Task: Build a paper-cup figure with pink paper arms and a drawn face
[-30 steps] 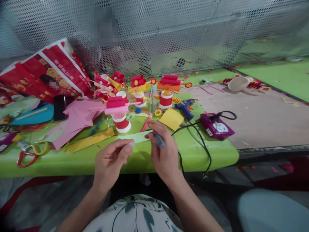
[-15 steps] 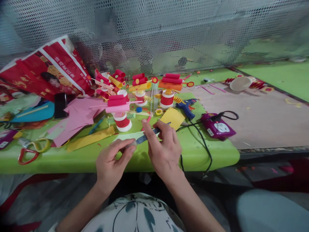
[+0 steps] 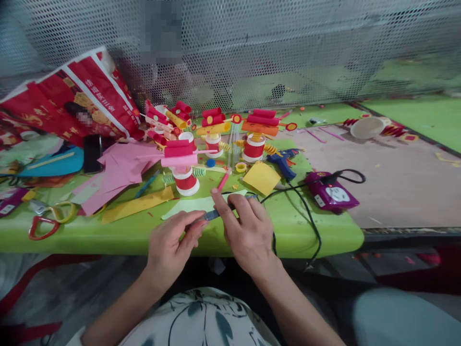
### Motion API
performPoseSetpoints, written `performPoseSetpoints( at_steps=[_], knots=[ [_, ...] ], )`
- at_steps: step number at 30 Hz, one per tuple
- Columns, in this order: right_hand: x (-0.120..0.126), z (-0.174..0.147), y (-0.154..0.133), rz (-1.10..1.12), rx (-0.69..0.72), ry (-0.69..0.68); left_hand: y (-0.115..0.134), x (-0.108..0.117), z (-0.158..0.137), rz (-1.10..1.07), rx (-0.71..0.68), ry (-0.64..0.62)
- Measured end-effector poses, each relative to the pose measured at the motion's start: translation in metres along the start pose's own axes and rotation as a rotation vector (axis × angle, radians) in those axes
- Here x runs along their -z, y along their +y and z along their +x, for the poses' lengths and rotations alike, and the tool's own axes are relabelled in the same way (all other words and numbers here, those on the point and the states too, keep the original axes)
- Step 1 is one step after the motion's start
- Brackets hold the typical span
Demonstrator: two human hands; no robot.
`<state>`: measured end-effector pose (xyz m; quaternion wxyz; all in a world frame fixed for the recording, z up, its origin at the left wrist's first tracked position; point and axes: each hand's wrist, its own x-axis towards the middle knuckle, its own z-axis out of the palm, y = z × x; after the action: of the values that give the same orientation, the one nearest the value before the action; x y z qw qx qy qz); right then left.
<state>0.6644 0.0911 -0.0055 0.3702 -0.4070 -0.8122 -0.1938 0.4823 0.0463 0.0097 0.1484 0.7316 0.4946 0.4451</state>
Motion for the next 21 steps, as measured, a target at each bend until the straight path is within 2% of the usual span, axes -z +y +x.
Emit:
performPoseSetpoints(
  at_steps=[3,6,10,12,14,16,18,21],
  knots=[
    [0.0,0.0,0.002,-0.028,0.038,-0.027,-0.001,-0.005,0.0,-0.005,-0.006,-0.004],
    [-0.004,-0.001,0.002,-0.023,0.047,-0.02,-0.006,-0.012,-0.004,-0.013,-0.023,0.05],
    [-0.016,-0.003,0.003,0.057,0.008,0.091,-0.026,-0.008,-0.011,0.014,-0.132,0.121],
    [-0.024,-0.004,0.005,0.153,-0.047,0.193,-0.043,0.003,-0.011,-0.022,-0.146,0.227],
    [-0.032,-0.004,0.007,0.25,-0.139,0.276,-0.061,0.018,-0.004,-0.093,-0.167,0.425],
    [-0.039,-0.003,0.008,0.291,-0.246,0.349,-0.078,0.03,0.01,-0.129,-0.013,0.559],
    [-0.046,-0.002,0.008,0.325,-0.314,0.36,-0.091,0.039,0.027,-0.205,0.154,0.499],
    [-0.052,0.002,0.004,0.519,-0.373,0.293,-0.105,0.045,0.053,-0.378,0.302,0.284]
  ],
)
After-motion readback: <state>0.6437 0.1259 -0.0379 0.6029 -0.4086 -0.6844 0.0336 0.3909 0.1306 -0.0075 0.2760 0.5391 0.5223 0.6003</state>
